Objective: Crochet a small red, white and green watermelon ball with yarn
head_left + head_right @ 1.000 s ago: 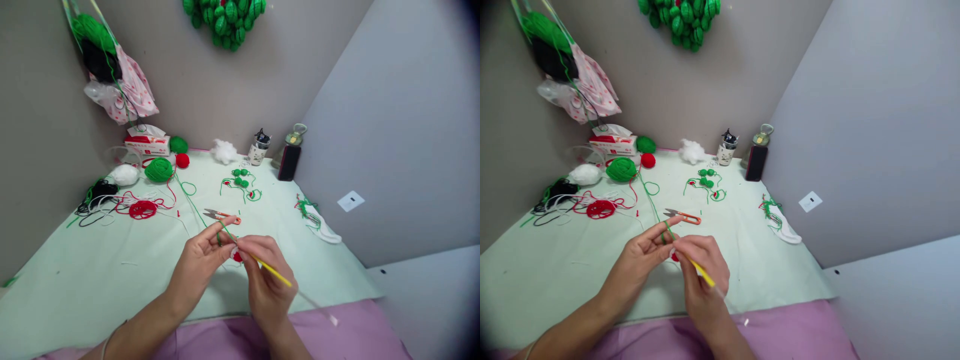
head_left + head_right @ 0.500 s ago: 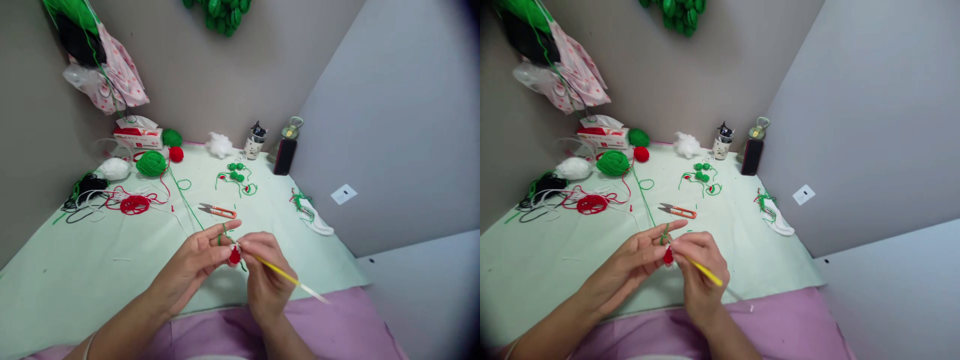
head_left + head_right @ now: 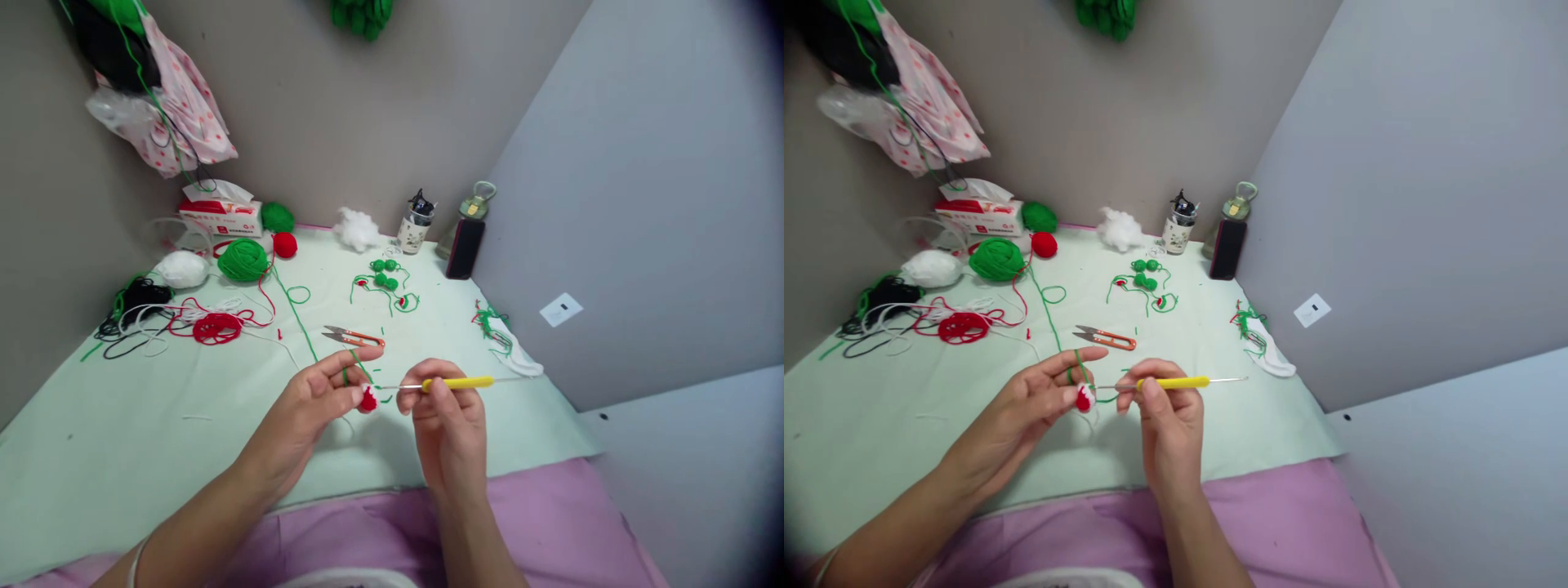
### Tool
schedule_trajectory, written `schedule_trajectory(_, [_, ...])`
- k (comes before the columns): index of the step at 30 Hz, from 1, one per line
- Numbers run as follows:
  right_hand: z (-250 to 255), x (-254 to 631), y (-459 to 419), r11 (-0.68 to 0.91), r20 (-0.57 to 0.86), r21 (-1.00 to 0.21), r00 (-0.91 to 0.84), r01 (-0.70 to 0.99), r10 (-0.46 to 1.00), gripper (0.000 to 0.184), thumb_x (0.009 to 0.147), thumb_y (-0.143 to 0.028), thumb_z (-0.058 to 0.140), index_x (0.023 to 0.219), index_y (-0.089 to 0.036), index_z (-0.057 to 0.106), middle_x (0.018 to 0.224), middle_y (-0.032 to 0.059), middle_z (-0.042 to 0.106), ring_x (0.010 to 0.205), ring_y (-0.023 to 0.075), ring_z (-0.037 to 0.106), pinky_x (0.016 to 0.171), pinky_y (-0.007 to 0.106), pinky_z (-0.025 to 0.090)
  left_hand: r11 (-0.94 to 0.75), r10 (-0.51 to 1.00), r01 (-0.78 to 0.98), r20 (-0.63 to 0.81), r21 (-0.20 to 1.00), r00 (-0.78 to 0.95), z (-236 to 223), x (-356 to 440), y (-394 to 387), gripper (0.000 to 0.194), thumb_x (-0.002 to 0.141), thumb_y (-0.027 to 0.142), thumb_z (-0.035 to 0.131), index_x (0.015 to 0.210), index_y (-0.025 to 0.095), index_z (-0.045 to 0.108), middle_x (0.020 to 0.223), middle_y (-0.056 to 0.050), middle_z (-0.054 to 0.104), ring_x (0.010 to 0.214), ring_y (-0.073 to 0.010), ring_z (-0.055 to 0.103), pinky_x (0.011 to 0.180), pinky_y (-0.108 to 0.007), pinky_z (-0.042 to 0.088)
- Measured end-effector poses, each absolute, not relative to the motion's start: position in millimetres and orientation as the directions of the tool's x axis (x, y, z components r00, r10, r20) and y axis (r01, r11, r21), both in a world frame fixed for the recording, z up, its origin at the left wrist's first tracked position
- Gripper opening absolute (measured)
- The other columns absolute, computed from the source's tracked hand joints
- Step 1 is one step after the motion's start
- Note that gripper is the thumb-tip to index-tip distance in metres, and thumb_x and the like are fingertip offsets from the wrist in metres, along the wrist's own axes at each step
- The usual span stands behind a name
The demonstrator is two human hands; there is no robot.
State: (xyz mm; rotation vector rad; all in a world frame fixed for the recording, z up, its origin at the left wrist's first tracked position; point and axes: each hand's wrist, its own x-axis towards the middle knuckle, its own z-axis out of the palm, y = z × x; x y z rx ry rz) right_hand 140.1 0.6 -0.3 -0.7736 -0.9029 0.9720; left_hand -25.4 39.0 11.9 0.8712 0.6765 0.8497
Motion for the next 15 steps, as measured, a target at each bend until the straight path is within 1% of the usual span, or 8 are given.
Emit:
schedule_trajectory(1, [-1.9,139.3,1.0,0.366,0.292,-0.876,0.258,-0.315,0.921,0.015,0.096,-0.034,0.069,0.097,-0.025,0.080,0.080,0.0007,0.072,0.064,0.0096,0.065,0.063,0.023,0.055,0.332,0.869,-0.341,-0.144,0.880,0.474,10.6,-24.1,38.2,0.038,0.087,0.026,0.078,0.124,0.031,0.077,0.088,0.002,0.064,0.081,-0.0118,0.058,0.079,-0.023,0.044])
schedule_trajectory(3, [-5.2,137.0,1.2,0.410,0.367,-0.897,0.238,-0.166,0.899,0.016,0.098,-0.031,0.066,0.102,-0.027,0.081,0.091,0.0028,0.074,0.075,0.0123,0.068,0.069,0.026,0.056,0.258,0.897,-0.319,-0.104,0.912,0.429,8.3,-21.3,36.3,0.036,0.087,0.025,0.079,0.122,0.033,0.077,0.087,0.003,0.064,0.082,-0.0123,0.059,0.079,-0.023,0.046])
schedule_trajectory(5, [-7.0,134.6,0.8,0.485,0.474,-0.875,0.229,0.009,0.850,0.018,0.099,-0.024,0.063,0.104,-0.028,0.081,0.100,0.0035,0.075,0.090,0.0149,0.069,0.076,0.027,0.057,0.227,0.908,-0.312,-0.085,0.923,0.410,6.6,-19.1,34.7,0.035,0.087,0.026,0.080,0.120,0.034,0.078,0.087,0.003,0.065,0.085,-0.0124,0.061,0.082,-0.023,0.047])
schedule_trajectory(6, [-7.1,133.6,0.5,0.512,0.514,-0.856,0.224,0.071,0.828,0.020,0.100,-0.021,0.062,0.106,-0.029,0.080,0.101,0.0032,0.076,0.095,0.0156,0.069,0.078,0.028,0.057,0.231,0.907,-0.314,-0.087,0.921,0.412,5.9,-18.4,34.2,0.035,0.087,0.027,0.080,0.121,0.035,0.078,0.088,0.003,0.066,0.087,-0.0126,0.061,0.084,-0.023,0.047])
schedule_trajectory(8, [-6.4,132.2,-0.5,0.545,0.562,-0.827,0.213,0.137,0.799,0.024,0.100,-0.017,0.061,0.109,-0.031,0.078,0.099,0.0023,0.077,0.096,0.0157,0.069,0.079,0.029,0.058,0.256,0.899,-0.329,-0.099,0.909,0.426,4.4,-17.4,33.4,0.035,0.087,0.031,0.080,0.122,0.034,0.077,0.090,0.002,0.068,0.088,-0.0126,0.062,0.085,-0.023,0.048])
schedule_trajectory(11, [-7.5,130.8,-2.6,0.566,0.609,-0.788,0.171,0.242,0.775,0.029,0.099,-0.011,0.060,0.113,-0.030,0.076,0.100,0.0034,0.075,0.094,0.0166,0.070,0.077,0.030,0.060,0.291,0.901,-0.382,-0.118,0.877,0.417,2.2,-14.4,31.6,0.039,0.085,0.033,0.083,0.123,0.032,0.077,0.087,0.002,0.070,0.085,-0.0126,0.063,0.085,-0.024,0.048])
schedule_trajectory(13, [-12.1,130.1,-4.2,0.598,0.689,-0.688,0.113,0.410,0.716,0.036,0.097,-0.006,0.060,0.120,-0.030,0.074,0.106,0.0058,0.074,0.097,0.0186,0.070,0.076,0.032,0.061,0.314,0.908,-0.433,-0.135,0.845,0.396,1.3,-11.0,29.7,0.045,0.082,0.031,0.086,0.126,0.031,0.076,0.084,0.003,0.070,0.084,-0.0125,0.063,0.086,-0.024,0.049])
schedule_trajectory(15, [-18.2,130.3,-5.4,0.622,0.793,-0.514,0.050,0.590,0.607,0.045,0.095,-0.004,0.061,0.129,-0.032,0.071,0.112,0.0077,0.073,0.101,0.0205,0.071,0.078,0.035,0.062,0.370,0.896,-0.474,-0.173,0.799,0.409,1.2,-8.2,28.4,0.047,0.082,0.031,0.086,0.128,0.030,0.075,0.083,0.002,0.069,0.083,-0.0118,0.062,0.087,-0.023,0.049])
